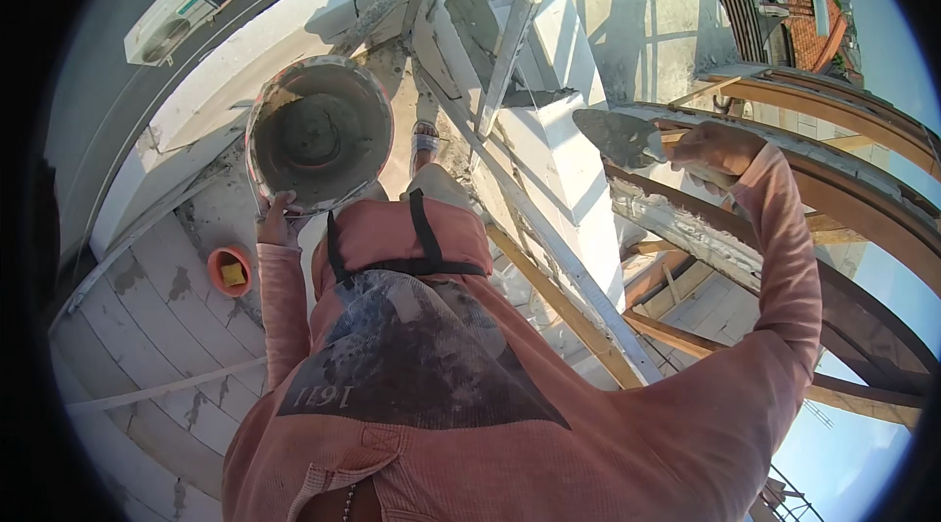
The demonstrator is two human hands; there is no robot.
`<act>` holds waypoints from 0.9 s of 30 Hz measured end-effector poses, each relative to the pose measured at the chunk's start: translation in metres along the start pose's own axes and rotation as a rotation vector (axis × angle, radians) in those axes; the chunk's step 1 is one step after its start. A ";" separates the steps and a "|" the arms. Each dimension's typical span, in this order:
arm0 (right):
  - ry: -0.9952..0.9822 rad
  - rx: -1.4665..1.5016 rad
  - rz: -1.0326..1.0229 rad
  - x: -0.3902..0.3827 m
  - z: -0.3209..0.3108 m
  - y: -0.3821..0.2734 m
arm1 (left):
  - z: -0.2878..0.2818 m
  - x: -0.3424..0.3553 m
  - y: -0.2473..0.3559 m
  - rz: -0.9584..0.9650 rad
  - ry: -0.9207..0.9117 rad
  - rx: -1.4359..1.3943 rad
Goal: The person applies mortar from a bucket onto a ledge using a trowel and places white blocks onto the mortar, tapping them with a hammer to secure them. They also handle a saw and use a tape measure to check distances on the wall.
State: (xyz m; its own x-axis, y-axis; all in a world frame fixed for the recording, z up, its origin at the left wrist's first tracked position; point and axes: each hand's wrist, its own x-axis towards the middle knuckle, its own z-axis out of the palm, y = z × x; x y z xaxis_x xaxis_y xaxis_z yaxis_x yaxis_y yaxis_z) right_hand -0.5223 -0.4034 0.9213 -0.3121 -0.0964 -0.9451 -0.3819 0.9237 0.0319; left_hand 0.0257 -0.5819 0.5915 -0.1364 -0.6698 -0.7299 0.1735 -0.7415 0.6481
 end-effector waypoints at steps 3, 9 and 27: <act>0.117 -0.109 -0.104 -0.045 0.034 -0.030 | 0.008 -0.007 0.015 0.068 -0.016 0.101; 0.387 -0.305 -0.750 0.003 0.173 -0.139 | 0.033 -0.013 0.042 0.282 -0.214 0.196; 0.549 -0.333 -0.937 0.073 0.281 -0.211 | 0.072 -0.043 0.052 0.420 -0.222 0.399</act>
State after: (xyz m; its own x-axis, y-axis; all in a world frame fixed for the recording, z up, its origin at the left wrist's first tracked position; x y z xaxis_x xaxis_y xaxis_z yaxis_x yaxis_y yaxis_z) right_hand -0.2201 -0.5015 0.7542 -0.0894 -0.9227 -0.3750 -0.8523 0.2656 -0.4505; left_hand -0.0297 -0.5944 0.6720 -0.3432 -0.8674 -0.3603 -0.1162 -0.3415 0.9327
